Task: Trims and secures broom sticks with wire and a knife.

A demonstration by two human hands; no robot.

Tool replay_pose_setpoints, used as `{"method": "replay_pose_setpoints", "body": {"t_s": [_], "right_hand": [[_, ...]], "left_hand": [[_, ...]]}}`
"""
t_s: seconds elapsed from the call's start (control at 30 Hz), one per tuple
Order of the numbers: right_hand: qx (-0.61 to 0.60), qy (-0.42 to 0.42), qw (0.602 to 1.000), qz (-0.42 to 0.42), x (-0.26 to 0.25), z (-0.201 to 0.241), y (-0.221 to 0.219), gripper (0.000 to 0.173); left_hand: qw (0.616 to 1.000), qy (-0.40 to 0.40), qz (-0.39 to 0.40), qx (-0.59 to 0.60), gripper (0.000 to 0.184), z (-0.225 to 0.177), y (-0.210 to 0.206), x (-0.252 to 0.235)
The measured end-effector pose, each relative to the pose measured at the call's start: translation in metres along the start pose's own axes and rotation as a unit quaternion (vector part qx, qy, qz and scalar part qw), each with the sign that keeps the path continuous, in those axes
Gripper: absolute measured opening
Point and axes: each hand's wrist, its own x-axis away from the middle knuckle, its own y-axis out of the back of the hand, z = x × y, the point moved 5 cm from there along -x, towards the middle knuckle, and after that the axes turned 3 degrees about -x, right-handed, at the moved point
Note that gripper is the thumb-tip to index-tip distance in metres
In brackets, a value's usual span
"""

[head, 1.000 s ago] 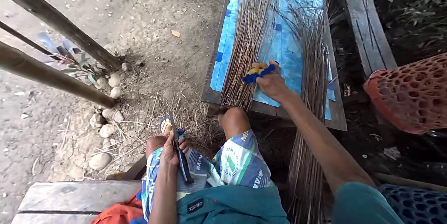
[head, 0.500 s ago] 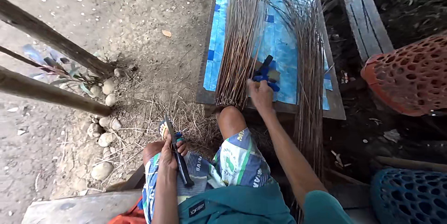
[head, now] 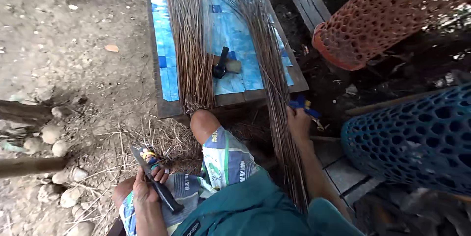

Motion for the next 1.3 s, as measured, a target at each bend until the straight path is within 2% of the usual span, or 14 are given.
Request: {"method": "replay_pose_setpoints", "body": {"t_s": [0.1,0.17,0.27,0.37,0.47,0.53,0.63,0.77,0.87,0.97,1.03,1.1,1.17,1.3], "right_hand": [[0.085,-0.069,0.987,0.114,0.020,-0.084,0.024,0.059],[0.099,-0.062,0.980,0.162,0.037,-0.117,0.026,0.053],[0.060,-0.046,0.988,0.132,0.060,-0.148,0.025,0.041],[-0.101,-0.053,0.993,0.043,0.074,-0.139,0.035,0.037],[-0.231,0.024,0.973,-0.008,0.081,-0.085,0.057,0.033],[-0.346,0.078,0.934,0.037,0.091,-0.038,0.058,0.024],[-0.474,0.071,0.849,0.223,0.122,0.030,0.024,0.016],[-0.469,0.029,0.737,0.485,0.188,0.096,-0.033,0.014],[-0.491,-0.060,0.621,0.608,0.226,0.114,-0.052,0.018],[-0.543,-0.153,0.461,0.685,0.239,0.111,-0.052,0.026],[-0.562,-0.184,0.392,0.705,0.240,0.107,-0.049,0.023],[-0.572,-0.186,0.378,0.704,0.235,0.110,-0.046,0.022],[-0.578,-0.157,0.395,0.697,0.230,0.117,-0.045,0.021],[-0.560,-0.141,0.447,0.683,0.225,0.132,-0.044,0.011]], "left_hand": [[1.000,0.000,-0.014,-0.019,0.068,-0.001,-0.004,0.003],[1.000,0.000,-0.016,-0.026,0.068,-0.001,-0.004,0.002],[0.999,0.000,-0.040,-0.038,0.067,-0.001,-0.005,0.004],[0.998,-0.009,-0.033,-0.046,0.066,-0.003,-0.004,0.005],[1.000,0.007,0.004,-0.005,0.067,-0.003,-0.009,0.011],[0.997,-0.017,0.064,-0.025,0.061,-0.002,-0.024,0.025],[0.963,-0.049,0.193,-0.181,0.044,0.007,-0.071,0.068],[0.914,0.010,0.245,-0.324,0.040,0.038,-0.133,0.130],[0.931,0.020,0.254,-0.261,0.027,0.044,-0.144,0.141],[0.951,-0.006,0.251,-0.179,0.038,0.019,-0.125,0.134],[0.948,-0.025,0.256,-0.185,0.040,0.006,-0.114,0.135],[0.929,-0.014,0.261,-0.261,0.033,0.012,-0.116,0.144],[0.902,0.027,0.269,-0.338,0.029,0.033,-0.123,0.159],[0.906,0.024,0.290,-0.308,0.015,0.062,-0.131,0.172]]}}
